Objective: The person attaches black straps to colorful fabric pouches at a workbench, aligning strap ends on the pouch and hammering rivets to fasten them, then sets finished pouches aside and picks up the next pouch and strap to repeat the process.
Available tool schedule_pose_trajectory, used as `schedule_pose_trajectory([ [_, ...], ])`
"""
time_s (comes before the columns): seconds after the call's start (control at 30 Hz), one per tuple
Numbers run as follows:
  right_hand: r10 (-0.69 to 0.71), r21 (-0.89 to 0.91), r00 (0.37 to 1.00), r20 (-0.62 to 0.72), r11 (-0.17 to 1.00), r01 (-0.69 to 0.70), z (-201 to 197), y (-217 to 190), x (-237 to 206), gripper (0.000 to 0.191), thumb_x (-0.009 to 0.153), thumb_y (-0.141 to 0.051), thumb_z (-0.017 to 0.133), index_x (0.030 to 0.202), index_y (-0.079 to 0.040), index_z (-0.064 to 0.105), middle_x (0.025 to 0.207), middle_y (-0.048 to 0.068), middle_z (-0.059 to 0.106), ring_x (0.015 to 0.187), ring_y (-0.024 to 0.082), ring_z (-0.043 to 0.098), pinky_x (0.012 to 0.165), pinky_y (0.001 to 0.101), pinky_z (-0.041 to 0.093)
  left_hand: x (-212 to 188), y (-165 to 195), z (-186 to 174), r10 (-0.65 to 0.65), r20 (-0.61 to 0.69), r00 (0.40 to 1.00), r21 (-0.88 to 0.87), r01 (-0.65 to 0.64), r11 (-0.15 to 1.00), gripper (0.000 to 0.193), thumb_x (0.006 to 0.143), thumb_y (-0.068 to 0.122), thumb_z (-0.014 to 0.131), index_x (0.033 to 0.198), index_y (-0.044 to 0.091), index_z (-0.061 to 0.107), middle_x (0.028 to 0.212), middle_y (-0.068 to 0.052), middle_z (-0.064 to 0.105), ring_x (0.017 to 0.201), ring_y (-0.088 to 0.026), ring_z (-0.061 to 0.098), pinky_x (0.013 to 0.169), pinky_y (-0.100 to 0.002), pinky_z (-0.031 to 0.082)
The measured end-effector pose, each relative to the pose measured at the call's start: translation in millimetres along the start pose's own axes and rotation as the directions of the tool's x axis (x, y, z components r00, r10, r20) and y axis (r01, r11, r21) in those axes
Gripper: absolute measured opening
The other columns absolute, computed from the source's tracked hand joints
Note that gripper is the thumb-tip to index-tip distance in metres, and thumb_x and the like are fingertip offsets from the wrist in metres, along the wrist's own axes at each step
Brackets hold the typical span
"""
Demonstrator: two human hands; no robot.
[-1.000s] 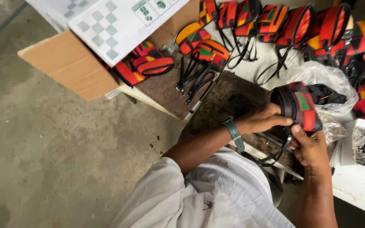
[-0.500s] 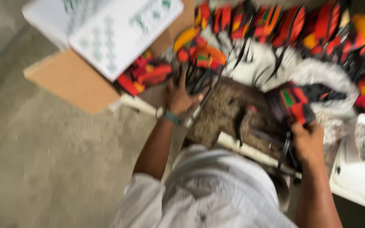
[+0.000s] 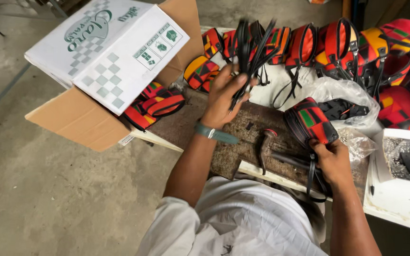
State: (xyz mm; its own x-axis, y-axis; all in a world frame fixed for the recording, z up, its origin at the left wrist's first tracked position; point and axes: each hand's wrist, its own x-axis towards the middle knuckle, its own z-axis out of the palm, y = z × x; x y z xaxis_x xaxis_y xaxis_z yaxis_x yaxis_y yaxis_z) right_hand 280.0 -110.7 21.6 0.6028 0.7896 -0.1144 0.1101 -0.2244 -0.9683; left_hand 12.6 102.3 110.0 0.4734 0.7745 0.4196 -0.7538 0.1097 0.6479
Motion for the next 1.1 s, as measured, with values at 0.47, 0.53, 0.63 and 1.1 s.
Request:
schedule_pose_trajectory([
  [0.47, -0.013, -0.048, 1.0, 0.012, 0.999, 0.013, 1.1, 7.6, -2.4, 0.029, 0.092, -0.023, 0.072, 0.108, 0.001, 0.068, 0.087, 0.002, 0.067, 0.069, 0.01, 0.055, 0.056, 0.0283, 0.043, 19.2, -14.4, 87.9, -0.05, 0.13, 0.99, -0.189, 0.074, 0.979, 0.027, 0.105, 0.002, 0.062, 0.131, 0.006, 0.061, 0.113, -0.015, 0.074, 0.082, -0.01, 0.067, 0.062, -0.026, 0.05],
  [0.53, -0.036, -0.037, 0.999, 0.019, 0.999, 0.037, 0.9, 10.1, 0.0, 0.029, 0.093, -0.022, 0.072, 0.108, 0.002, 0.067, 0.088, 0.002, 0.067, 0.071, 0.01, 0.055, 0.059, 0.0278, 0.044, 15.7, -13.2, 89.4, -0.104, 0.083, 0.991, -0.19, 0.118, 0.975, 0.028, 0.105, 0.002, 0.059, 0.133, 0.005, 0.061, 0.119, -0.016, 0.073, 0.098, -0.012, 0.07, 0.068, -0.028, 0.052],
  [0.63, -0.078, -0.002, 0.996, 0.039, 0.997, 0.078, 0.3, 12.1, 2.1, 0.028, 0.092, -0.021, 0.072, 0.108, 0.002, 0.068, 0.09, 0.002, 0.068, 0.074, 0.009, 0.055, 0.061, 0.0269, 0.044, 10.3, -12.1, 88.8, -0.08, 0.1, 0.992, -0.259, 0.103, 0.96, 0.036, 0.101, 0.0, 0.056, 0.137, 0.003, 0.06, 0.128, -0.015, 0.07, 0.115, -0.015, 0.07, 0.074, -0.03, 0.053],
  [1.1, -0.079, -0.043, 0.996, 0.048, 0.996, 0.081, -1.6, 9.6, 3.5, 0.028, 0.093, -0.021, 0.072, 0.109, 0.002, 0.068, 0.091, 0.002, 0.069, 0.077, 0.009, 0.056, 0.066, 0.0268, 0.046, 3.3, -0.9, 70.2, -0.068, 0.148, 0.987, -0.323, 0.114, 0.94, 0.045, 0.103, 0.009, 0.052, 0.147, 0.005, 0.051, 0.113, -0.024, 0.073, 0.071, -0.015, 0.065, 0.053, -0.028, 0.047],
])
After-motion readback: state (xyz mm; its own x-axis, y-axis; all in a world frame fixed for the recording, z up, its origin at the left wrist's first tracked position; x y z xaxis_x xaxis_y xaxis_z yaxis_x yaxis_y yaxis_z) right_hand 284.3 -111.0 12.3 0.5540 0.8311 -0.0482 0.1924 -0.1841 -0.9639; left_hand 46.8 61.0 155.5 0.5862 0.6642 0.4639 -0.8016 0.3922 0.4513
